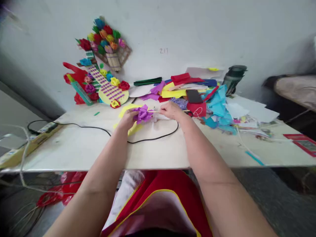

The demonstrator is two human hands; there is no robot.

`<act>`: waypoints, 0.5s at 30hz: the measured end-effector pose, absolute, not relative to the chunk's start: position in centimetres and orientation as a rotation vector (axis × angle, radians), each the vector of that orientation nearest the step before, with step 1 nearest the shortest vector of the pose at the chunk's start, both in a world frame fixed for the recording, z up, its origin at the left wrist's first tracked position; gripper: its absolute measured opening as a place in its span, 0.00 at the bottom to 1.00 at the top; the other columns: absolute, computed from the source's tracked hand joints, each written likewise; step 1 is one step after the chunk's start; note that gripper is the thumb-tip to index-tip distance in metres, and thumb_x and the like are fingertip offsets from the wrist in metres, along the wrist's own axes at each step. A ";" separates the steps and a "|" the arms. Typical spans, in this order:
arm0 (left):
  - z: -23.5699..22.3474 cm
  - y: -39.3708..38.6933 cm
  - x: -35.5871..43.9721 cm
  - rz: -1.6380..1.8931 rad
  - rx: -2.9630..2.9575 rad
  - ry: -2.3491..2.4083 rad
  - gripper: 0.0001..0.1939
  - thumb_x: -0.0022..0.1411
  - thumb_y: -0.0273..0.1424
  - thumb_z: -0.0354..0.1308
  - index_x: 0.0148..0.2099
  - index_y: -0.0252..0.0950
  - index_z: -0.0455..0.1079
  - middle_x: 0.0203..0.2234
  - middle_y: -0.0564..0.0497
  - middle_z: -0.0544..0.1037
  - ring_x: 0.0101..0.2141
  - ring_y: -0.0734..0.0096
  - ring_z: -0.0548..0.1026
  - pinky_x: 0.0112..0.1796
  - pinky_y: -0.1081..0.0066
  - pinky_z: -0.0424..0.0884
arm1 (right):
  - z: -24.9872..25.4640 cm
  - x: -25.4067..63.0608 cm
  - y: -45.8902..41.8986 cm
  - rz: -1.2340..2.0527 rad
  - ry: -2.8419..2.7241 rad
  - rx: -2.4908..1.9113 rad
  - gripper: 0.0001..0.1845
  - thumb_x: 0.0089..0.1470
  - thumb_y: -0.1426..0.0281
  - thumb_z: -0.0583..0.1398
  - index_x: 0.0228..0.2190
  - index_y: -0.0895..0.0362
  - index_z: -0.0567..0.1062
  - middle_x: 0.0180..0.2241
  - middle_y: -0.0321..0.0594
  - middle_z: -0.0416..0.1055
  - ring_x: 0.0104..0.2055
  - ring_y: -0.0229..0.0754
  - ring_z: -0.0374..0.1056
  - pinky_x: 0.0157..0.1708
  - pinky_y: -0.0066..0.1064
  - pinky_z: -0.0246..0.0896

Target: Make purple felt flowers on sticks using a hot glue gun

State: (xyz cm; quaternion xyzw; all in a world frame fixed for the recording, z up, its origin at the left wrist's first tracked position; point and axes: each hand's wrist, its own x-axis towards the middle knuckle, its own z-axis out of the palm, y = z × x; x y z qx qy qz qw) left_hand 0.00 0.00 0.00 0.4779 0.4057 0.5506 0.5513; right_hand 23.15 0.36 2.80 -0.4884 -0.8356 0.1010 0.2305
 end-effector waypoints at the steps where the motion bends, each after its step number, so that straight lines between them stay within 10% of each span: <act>1: -0.1 0.1 0.0 1.303 1.137 0.962 0.07 0.38 0.26 0.59 0.25 0.31 0.69 0.16 0.55 0.70 0.16 0.80 0.64 0.19 0.78 0.58 | 2.8 23.1 0.4 0.271 -2.298 -1.334 0.18 0.51 0.61 0.57 0.16 0.56 0.63 0.16 0.32 0.56 0.24 0.34 0.52 0.27 0.30 0.42; 15: -1.3 1.0 -0.7 1.278 1.182 0.920 0.09 0.41 0.28 0.62 0.29 0.31 0.70 0.18 0.54 0.72 0.18 0.79 0.66 0.20 0.78 0.59 | 2.5 22.9 0.4 0.347 -2.253 -1.207 0.21 0.50 0.56 0.57 0.16 0.56 0.65 0.15 0.33 0.56 0.24 0.35 0.52 0.27 0.30 0.44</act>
